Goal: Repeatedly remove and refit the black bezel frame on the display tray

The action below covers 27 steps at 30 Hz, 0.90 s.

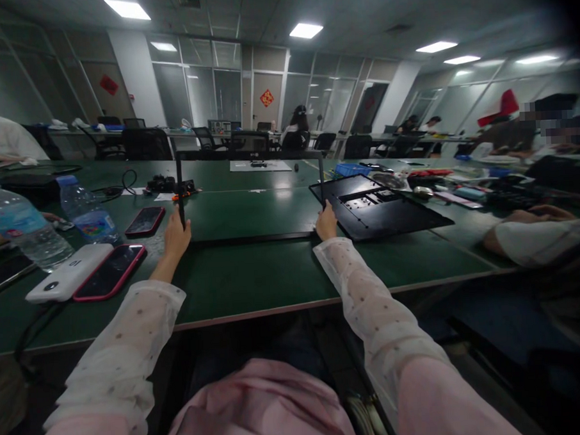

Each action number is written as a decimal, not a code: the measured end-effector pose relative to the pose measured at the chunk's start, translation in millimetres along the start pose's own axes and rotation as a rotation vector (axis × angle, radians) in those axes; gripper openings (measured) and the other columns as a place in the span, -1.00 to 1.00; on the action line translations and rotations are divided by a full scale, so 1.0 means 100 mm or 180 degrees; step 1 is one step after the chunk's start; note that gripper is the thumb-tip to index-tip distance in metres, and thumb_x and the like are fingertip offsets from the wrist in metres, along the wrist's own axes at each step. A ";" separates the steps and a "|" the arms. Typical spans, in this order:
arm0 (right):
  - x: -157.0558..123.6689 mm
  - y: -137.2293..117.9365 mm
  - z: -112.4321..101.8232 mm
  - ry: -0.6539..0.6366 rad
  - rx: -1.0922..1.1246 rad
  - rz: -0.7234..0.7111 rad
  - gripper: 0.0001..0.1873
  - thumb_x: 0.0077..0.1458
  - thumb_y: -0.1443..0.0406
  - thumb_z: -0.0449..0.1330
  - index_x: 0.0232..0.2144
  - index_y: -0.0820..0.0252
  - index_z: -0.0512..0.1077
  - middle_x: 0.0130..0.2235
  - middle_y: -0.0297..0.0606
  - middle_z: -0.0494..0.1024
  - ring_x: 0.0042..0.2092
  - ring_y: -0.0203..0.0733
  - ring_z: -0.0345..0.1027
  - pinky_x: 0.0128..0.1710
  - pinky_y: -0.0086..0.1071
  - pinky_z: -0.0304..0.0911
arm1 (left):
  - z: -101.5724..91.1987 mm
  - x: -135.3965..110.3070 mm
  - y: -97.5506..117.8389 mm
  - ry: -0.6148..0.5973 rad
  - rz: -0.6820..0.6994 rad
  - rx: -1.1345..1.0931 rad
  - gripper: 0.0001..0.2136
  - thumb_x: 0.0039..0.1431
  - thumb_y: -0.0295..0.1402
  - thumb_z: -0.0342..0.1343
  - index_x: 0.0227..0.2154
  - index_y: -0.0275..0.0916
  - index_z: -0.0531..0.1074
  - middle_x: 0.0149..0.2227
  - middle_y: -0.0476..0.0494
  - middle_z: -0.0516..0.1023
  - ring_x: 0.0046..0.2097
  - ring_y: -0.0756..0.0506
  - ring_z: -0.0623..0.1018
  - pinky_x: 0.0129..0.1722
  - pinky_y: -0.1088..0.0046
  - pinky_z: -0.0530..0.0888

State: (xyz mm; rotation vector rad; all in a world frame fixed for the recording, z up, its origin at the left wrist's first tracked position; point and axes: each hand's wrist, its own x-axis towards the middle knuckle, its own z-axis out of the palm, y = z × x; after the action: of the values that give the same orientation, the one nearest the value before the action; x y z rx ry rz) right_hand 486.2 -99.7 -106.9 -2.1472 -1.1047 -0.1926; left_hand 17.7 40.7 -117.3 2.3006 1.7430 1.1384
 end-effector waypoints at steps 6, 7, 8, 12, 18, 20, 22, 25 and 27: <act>0.00 0.10 0.08 -0.0425 -0.0430 -0.0046 -0.55 0.33 0.33 -0.06 0.19 0.37 0.33 0.17 0.19 0.36 0.19 0.12 0.21 0.12 -0.15 0.19 | 0.06 0.02 -0.11 -0.0304 -0.0146 0.0462 -0.43 0.35 -0.25 -0.01 0.36 -0.40 0.28 0.29 -0.49 0.36 0.30 -0.37 0.38 0.25 0.09 0.35; -0.01 0.10 0.08 -0.0411 -0.0533 -0.0001 -0.56 0.33 0.32 -0.04 0.18 0.35 0.34 0.20 0.20 0.31 0.22 0.16 0.16 0.13 -0.11 0.17 | 0.05 0.02 -0.12 -0.0351 -0.0171 0.0512 -0.44 0.35 -0.26 0.00 0.34 -0.39 0.31 0.30 -0.49 0.36 0.31 -0.37 0.37 0.27 0.08 0.34; -0.03 0.09 0.08 -0.0419 -0.0610 0.0046 -0.56 0.33 0.31 -0.03 0.19 0.33 0.35 0.22 0.20 0.28 0.24 0.19 0.12 0.14 -0.08 0.16 | 0.05 0.02 -0.12 -0.0398 -0.0194 0.0560 -0.46 0.34 -0.26 0.01 0.31 -0.38 0.35 0.30 -0.48 0.35 0.31 -0.37 0.36 0.27 0.08 0.33; -0.06 0.06 0.07 -0.0648 -0.0800 0.0145 -0.58 0.32 0.32 0.01 0.15 0.32 0.41 0.25 0.20 0.22 0.29 0.24 0.06 0.20 0.00 0.10 | 0.03 0.01 -0.10 -0.0581 -0.0329 0.0675 -0.47 0.29 -0.28 0.11 0.28 -0.35 0.37 0.25 -0.50 0.42 0.30 -0.40 0.39 0.24 0.02 0.35; -0.07 0.05 0.04 -0.0820 -0.0922 0.0123 -0.64 0.30 0.33 0.04 0.06 0.29 0.47 0.22 0.16 0.26 0.28 0.22 0.08 0.22 0.04 0.08 | 0.02 0.02 -0.10 -0.0692 -0.0438 0.0395 -0.33 0.27 -0.32 0.13 0.41 -0.35 0.18 0.15 -0.37 0.57 0.23 -0.39 0.47 0.19 0.00 0.40; -0.06 0.06 0.04 -0.0871 -0.0904 0.0132 -0.64 0.32 0.29 0.04 0.08 0.26 0.47 0.22 0.14 0.25 0.29 0.22 0.07 0.22 0.04 0.08 | 0.03 0.02 -0.10 -0.0696 -0.0406 0.0408 -0.34 0.27 -0.34 0.11 0.41 -0.36 0.19 0.15 -0.35 0.57 0.23 -0.39 0.48 0.19 0.00 0.41; -0.05 0.07 0.04 -0.0899 -0.0891 0.0109 -0.62 0.34 0.26 0.04 0.10 0.25 0.46 0.23 0.12 0.25 0.30 0.22 0.06 0.21 0.05 0.09 | 0.03 0.02 -0.10 -0.0698 -0.0351 0.0425 -0.36 0.27 -0.35 0.08 0.41 -0.35 0.21 0.16 -0.35 0.56 0.23 -0.39 0.48 0.19 0.01 0.41; -0.04 0.07 0.06 -0.0867 -0.0927 0.0054 -0.60 0.34 0.31 0.00 0.13 0.27 0.45 0.24 0.15 0.26 0.31 0.22 0.07 0.21 0.04 0.11 | 0.03 0.02 -0.10 -0.0706 -0.0253 0.0452 -0.36 0.29 -0.39 0.04 0.42 -0.40 0.18 0.17 -0.38 0.55 0.22 -0.37 0.50 0.20 0.06 0.40; -0.04 0.07 0.08 -0.0868 -0.0982 0.0025 -0.59 0.33 0.37 -0.02 0.12 0.31 0.45 0.24 0.18 0.28 0.32 0.22 0.08 0.23 0.04 0.12 | 0.04 0.02 -0.09 -0.0721 -0.0189 0.0487 -0.35 0.29 -0.41 0.02 0.42 -0.48 0.14 0.17 -0.44 0.53 0.21 -0.37 0.50 0.21 0.08 0.40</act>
State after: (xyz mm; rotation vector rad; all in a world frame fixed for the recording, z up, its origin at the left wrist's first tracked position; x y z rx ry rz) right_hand 487.7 -99.5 -118.4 -2.5082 -1.2882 -0.0699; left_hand 12.4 47.3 -123.0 2.3343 1.8539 0.7248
